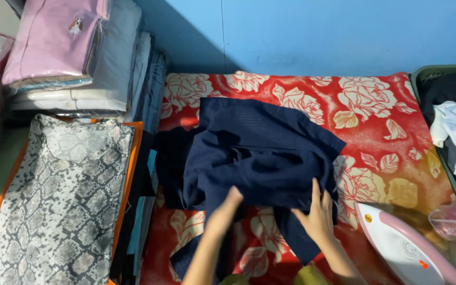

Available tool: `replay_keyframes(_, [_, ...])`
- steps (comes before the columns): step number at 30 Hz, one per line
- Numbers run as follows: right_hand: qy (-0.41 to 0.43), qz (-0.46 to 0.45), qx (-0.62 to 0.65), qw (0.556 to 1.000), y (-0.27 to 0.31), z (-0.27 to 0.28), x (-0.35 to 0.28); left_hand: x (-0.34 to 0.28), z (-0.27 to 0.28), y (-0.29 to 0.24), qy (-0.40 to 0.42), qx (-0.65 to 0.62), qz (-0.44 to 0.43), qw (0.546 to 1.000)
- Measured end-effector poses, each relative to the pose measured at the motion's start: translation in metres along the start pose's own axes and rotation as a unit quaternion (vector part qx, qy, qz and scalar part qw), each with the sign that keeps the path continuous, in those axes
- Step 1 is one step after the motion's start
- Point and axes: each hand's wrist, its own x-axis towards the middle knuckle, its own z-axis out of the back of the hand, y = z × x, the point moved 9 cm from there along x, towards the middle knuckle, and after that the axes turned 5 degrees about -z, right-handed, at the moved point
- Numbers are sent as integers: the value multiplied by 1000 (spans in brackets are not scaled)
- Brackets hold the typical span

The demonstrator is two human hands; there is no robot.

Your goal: The person irons a dark blue long-sleeved shirt on a floral-patterned surface. They repeatedly spray the shirt with water from a spray bottle and use a pink electric iron to smooth the fabric, focusing on the sleeves and body of the garment.

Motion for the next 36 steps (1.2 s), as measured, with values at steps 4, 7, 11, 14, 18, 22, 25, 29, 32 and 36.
replay_keyframes(4, [-77,-58,-27,995,25,41,25,7,67,-98,-156,251,149,944])
replay_keyframes(7, [6,-125,7,992,-76,-27,52,-29,75,-188,-282,84,28,955])
replay_keyframes(11, [21,-109,0,994,-98,-11,92,-56,78,-279,-324,-124,-121,930])
replay_keyframes(14, [-30,-118,165,979,-88,58,131,-31,117,-293,-264,-269,-260,889])
replay_keyframes(18, [-75,-136,344,926,-89,166,163,-55,125,-340,-310,-156,-246,905])
replay_keyframes(22, [-104,-40,299,948,-58,257,172,-90,139,-341,-345,252,-24,904])
replay_keyframes(25, [-54,6,301,952,-30,288,164,-72,164,-332,-332,301,-73,891])
replay_keyframes(29, [-35,36,268,962,-77,253,203,-30,157,-317,-306,-23,-150,940])
replay_keyframes(32, [-113,-8,207,972,-127,189,236,6,128,-277,-217,48,-183,958])
replay_keyframes(36, [-111,71,167,977,-41,133,189,65,109,-149,-205,343,-231,887])
